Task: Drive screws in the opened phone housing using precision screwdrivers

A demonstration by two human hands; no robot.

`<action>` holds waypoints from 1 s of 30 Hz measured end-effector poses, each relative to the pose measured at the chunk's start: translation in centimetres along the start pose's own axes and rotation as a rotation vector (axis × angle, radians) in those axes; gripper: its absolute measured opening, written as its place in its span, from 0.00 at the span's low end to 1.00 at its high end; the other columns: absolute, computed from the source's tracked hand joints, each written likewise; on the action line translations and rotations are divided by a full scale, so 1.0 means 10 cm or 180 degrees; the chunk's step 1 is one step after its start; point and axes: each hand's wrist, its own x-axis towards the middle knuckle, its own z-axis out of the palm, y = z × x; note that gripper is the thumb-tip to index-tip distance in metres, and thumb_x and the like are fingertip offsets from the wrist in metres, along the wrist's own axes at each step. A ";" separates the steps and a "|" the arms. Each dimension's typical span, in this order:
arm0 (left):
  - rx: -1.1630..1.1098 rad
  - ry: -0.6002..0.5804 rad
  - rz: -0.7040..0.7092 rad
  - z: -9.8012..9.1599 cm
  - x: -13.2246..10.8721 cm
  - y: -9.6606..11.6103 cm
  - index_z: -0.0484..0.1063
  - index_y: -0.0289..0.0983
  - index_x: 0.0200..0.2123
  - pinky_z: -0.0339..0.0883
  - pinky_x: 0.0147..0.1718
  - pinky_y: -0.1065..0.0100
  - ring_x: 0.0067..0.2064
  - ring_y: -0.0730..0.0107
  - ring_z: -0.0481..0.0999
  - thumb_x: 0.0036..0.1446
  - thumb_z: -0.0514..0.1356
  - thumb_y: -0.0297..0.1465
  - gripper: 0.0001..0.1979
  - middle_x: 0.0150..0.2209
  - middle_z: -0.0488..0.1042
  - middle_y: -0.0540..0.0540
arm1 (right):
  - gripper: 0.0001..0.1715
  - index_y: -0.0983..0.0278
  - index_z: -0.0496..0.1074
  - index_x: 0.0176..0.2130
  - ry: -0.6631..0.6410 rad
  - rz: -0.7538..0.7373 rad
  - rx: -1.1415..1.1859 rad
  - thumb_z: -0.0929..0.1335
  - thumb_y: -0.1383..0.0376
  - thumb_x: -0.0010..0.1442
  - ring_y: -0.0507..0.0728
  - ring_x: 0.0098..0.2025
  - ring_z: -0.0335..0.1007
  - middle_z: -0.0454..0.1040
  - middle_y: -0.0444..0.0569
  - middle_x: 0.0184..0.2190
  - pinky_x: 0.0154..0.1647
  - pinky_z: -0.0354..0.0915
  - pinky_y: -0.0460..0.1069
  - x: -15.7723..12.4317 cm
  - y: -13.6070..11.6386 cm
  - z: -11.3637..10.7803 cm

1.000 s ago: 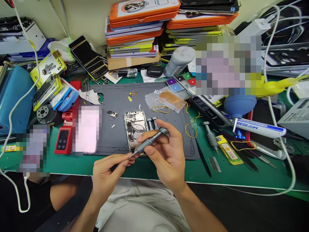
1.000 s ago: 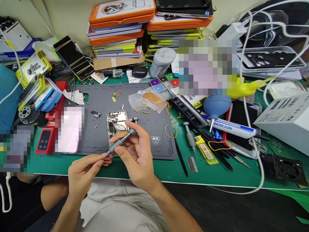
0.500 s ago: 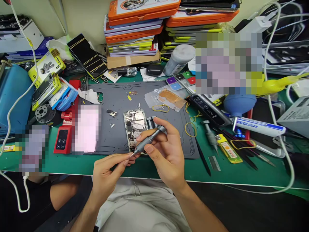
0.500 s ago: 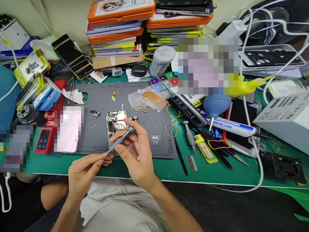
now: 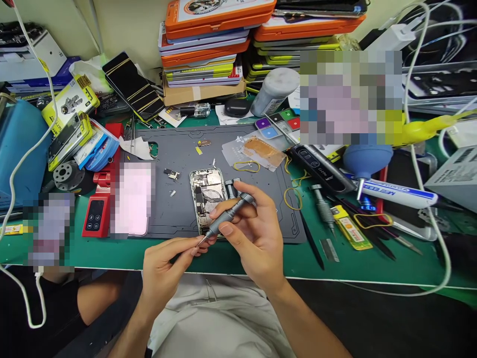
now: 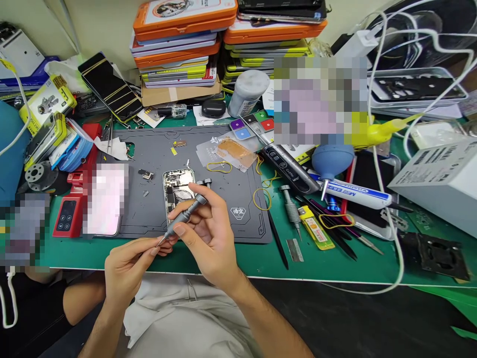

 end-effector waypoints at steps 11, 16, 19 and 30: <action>0.0172 -0.0076 0.0047 0.00 -0.01 -0.04 0.87 0.49 0.58 0.86 0.41 0.74 0.42 0.71 0.90 0.76 0.64 0.26 0.16 0.47 0.90 0.50 | 0.27 0.51 0.67 0.69 -0.0003 0.0046 0.0244 0.73 0.59 0.75 0.51 0.29 0.78 0.83 0.45 0.43 0.25 0.80 0.47 0.04 0.08 -0.06; 0.1538 0.0467 0.0882 0.09 -0.01 -0.06 0.86 0.42 0.55 0.78 0.40 0.72 0.39 0.72 0.82 0.74 0.64 0.22 0.14 0.38 0.84 0.48 | 0.36 0.49 0.63 0.75 0.0555 -0.1355 -0.0987 0.71 0.65 0.75 0.54 0.34 0.80 0.82 0.46 0.42 0.28 0.81 0.47 0.03 0.09 -0.17; 0.2508 0.0556 0.1370 0.14 -0.03 -0.10 0.85 0.40 0.56 0.73 0.39 0.69 0.37 0.70 0.75 0.72 0.66 0.20 0.15 0.39 0.81 0.47 | 0.42 0.52 0.62 0.76 0.0390 -0.2277 -0.1846 0.74 0.70 0.70 0.57 0.35 0.84 0.82 0.48 0.41 0.31 0.84 0.51 0.01 0.13 -0.25; 0.3019 0.0413 0.1542 0.18 -0.03 -0.15 0.81 0.36 0.59 0.69 0.40 0.65 0.37 0.65 0.71 0.70 0.66 0.18 0.18 0.46 0.83 0.43 | 0.43 0.55 0.60 0.78 -0.0059 -0.2354 -0.2313 0.71 0.75 0.72 0.58 0.41 0.86 0.84 0.51 0.43 0.39 0.86 0.53 -0.01 0.30 -0.21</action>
